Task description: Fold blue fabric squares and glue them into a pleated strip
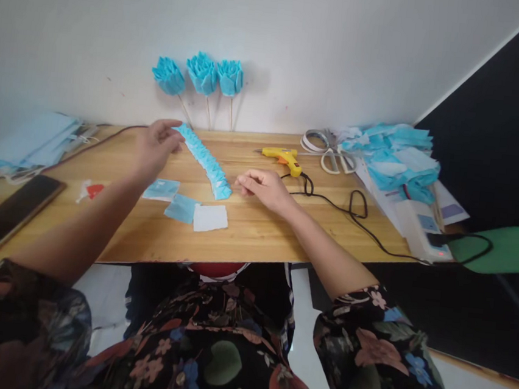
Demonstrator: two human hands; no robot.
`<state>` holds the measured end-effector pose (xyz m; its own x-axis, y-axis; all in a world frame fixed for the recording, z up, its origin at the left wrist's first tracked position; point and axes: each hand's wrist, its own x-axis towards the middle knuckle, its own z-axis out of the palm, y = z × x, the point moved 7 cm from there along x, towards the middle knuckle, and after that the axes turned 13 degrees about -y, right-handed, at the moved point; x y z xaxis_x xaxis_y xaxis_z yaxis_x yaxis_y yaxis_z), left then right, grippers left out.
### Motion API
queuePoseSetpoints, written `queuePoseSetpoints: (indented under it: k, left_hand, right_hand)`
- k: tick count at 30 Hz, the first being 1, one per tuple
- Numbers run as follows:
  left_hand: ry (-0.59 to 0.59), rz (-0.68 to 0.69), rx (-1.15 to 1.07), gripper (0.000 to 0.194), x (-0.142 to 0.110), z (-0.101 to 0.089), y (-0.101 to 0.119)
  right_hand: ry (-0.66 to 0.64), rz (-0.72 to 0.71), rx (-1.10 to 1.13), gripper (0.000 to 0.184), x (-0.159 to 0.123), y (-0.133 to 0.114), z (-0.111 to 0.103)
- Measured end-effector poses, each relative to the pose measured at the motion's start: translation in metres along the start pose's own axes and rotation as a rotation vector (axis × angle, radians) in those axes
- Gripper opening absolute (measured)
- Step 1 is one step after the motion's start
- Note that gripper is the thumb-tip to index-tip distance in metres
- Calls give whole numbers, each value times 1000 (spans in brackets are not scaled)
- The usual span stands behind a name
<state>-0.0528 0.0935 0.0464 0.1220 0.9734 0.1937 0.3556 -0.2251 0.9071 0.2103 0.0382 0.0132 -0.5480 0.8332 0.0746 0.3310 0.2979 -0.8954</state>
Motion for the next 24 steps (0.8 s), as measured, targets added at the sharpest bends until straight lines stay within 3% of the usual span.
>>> queuePoseSetpoints:
  k: [5, 9, 17, 20, 24]
  left_hand:
    - [-240, -50, -49, 31, -20, 39, 4]
    - [-345, -86, -27, 26, -24, 53, 4]
    - [-280, -77, -134, 19, -19, 52, -4]
    - [-219, -57, -163, 21, -21, 46, -17]
    - [-158, -36, -163, 23, -22, 38, -30]
  right_hand:
    - [-1, 8, -109, 49, 1, -7, 9]
    - [58, -39, -89, 56, 18, -15, 5]
    - [120, -100, -31, 57, 61, -25, 4]
    - [194, -94, -30, 57, 63, -16, 1]
    - [181, -93, -109, 58, 59, -4, 1]
